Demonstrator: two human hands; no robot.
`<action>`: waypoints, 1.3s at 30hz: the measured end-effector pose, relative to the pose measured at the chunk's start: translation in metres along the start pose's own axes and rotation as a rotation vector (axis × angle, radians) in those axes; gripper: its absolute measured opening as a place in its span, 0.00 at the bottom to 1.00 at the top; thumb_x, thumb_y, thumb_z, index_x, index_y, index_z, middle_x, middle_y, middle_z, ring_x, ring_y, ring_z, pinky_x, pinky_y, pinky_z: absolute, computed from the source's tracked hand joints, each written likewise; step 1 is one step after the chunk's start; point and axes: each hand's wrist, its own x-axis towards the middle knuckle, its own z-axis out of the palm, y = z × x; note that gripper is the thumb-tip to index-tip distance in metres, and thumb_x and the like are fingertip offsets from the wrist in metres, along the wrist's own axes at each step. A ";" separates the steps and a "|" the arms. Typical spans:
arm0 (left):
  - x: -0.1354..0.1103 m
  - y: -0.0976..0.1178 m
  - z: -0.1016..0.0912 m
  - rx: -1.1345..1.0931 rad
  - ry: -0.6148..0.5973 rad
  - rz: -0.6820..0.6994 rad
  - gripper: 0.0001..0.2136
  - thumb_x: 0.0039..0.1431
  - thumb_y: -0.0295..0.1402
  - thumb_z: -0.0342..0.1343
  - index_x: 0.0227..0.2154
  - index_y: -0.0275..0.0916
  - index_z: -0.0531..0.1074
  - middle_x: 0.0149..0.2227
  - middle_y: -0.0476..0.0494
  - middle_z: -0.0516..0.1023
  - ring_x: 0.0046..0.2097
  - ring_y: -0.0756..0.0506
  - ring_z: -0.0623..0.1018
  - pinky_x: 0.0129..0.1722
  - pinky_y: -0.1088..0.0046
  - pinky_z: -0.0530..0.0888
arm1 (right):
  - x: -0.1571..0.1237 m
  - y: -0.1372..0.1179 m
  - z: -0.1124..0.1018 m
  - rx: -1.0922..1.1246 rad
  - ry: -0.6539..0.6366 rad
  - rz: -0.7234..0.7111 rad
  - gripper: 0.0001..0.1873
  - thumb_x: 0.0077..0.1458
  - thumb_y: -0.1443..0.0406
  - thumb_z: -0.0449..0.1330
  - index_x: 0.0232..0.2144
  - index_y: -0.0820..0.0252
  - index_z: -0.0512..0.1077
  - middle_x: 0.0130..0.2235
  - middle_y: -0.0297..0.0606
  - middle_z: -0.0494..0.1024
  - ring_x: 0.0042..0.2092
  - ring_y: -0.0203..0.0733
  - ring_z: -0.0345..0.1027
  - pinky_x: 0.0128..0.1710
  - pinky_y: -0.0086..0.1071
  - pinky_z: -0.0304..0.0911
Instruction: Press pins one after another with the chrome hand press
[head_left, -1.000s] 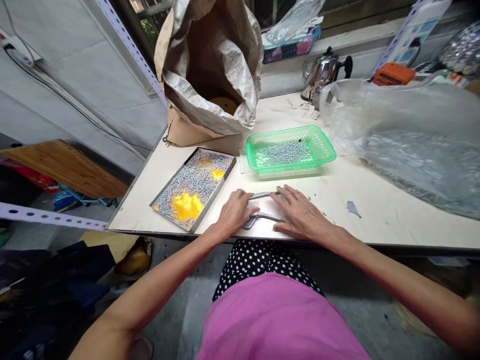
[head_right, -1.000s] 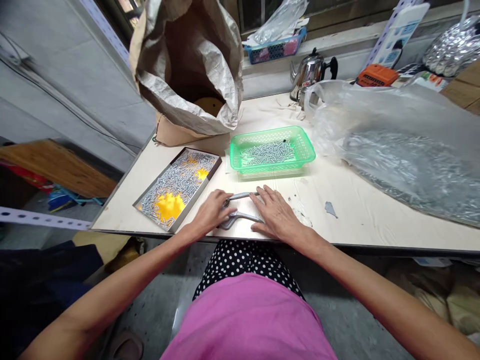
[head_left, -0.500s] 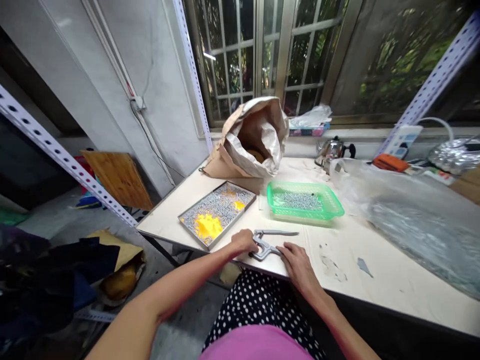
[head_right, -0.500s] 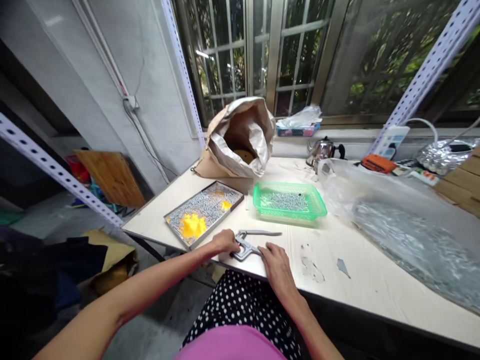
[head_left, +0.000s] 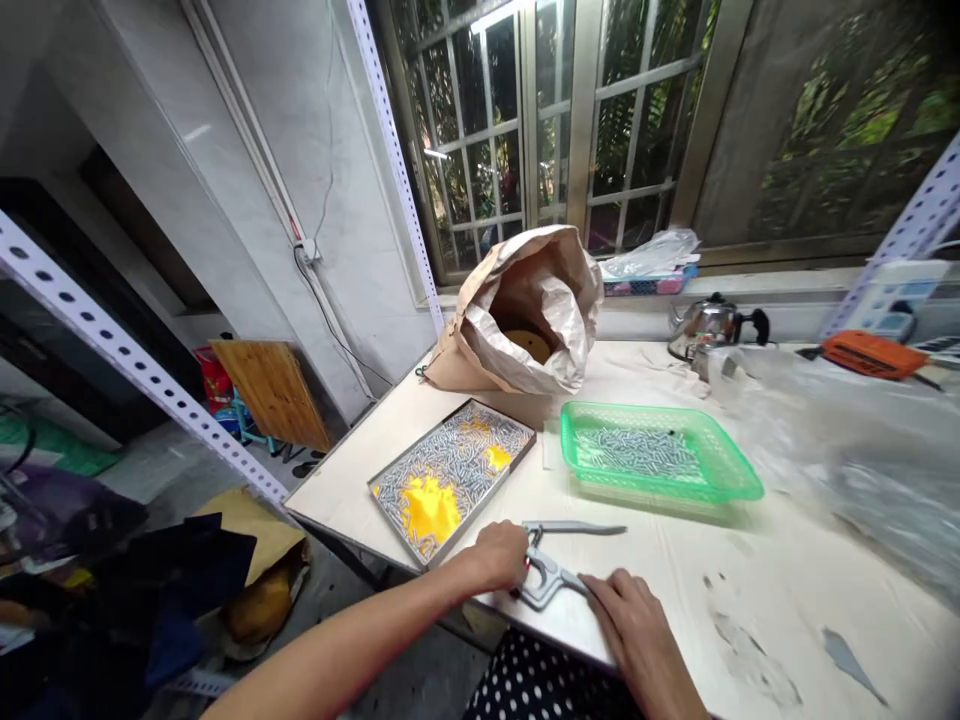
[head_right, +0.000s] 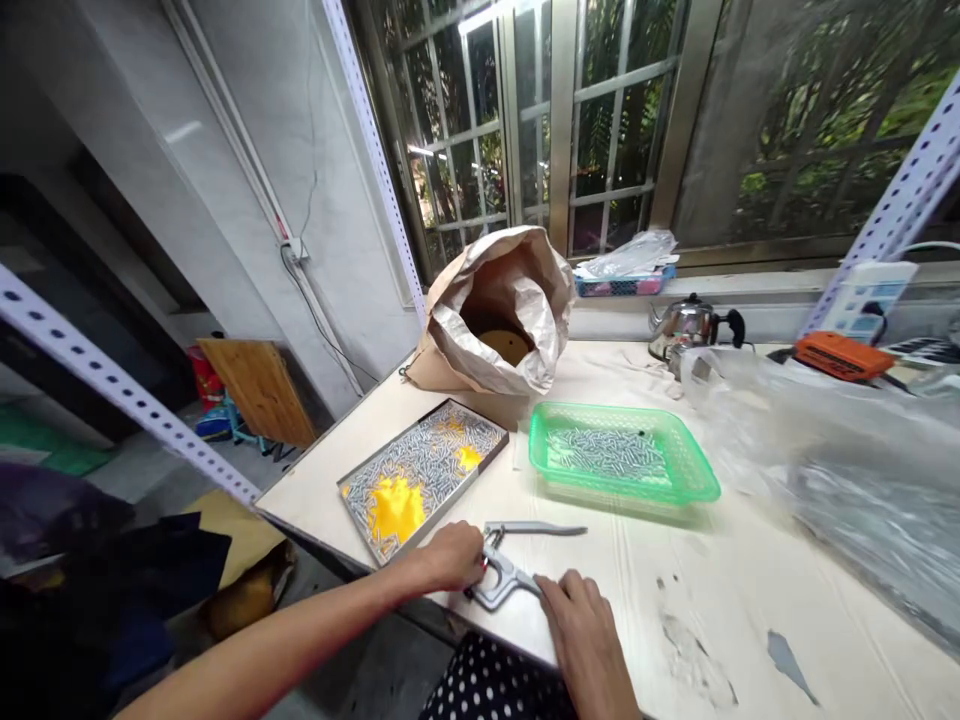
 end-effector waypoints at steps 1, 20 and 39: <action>-0.001 -0.008 -0.006 0.017 -0.044 -0.027 0.07 0.44 0.22 0.60 0.28 0.32 0.80 0.26 0.34 0.80 0.33 0.39 0.81 0.31 0.70 0.76 | -0.002 0.004 0.005 0.014 0.027 -0.013 0.16 0.66 0.62 0.46 0.44 0.51 0.74 0.32 0.40 0.70 0.32 0.45 0.65 0.29 0.37 0.63; 0.023 -0.107 -0.099 0.064 0.471 -0.147 0.08 0.58 0.31 0.54 0.30 0.38 0.79 0.32 0.43 0.81 0.37 0.44 0.78 0.33 0.73 0.67 | -0.003 -0.005 -0.010 0.045 -0.054 0.087 0.16 0.66 0.62 0.48 0.52 0.55 0.70 0.34 0.41 0.68 0.34 0.45 0.60 0.33 0.38 0.58; 0.036 -0.152 -0.019 -0.022 0.406 -0.181 0.05 0.57 0.30 0.56 0.29 0.36 0.75 0.34 0.40 0.78 0.37 0.43 0.76 0.35 0.71 0.68 | -0.004 -0.007 -0.010 0.013 -0.053 0.119 0.19 0.67 0.58 0.48 0.52 0.58 0.71 0.35 0.42 0.70 0.36 0.45 0.62 0.37 0.39 0.59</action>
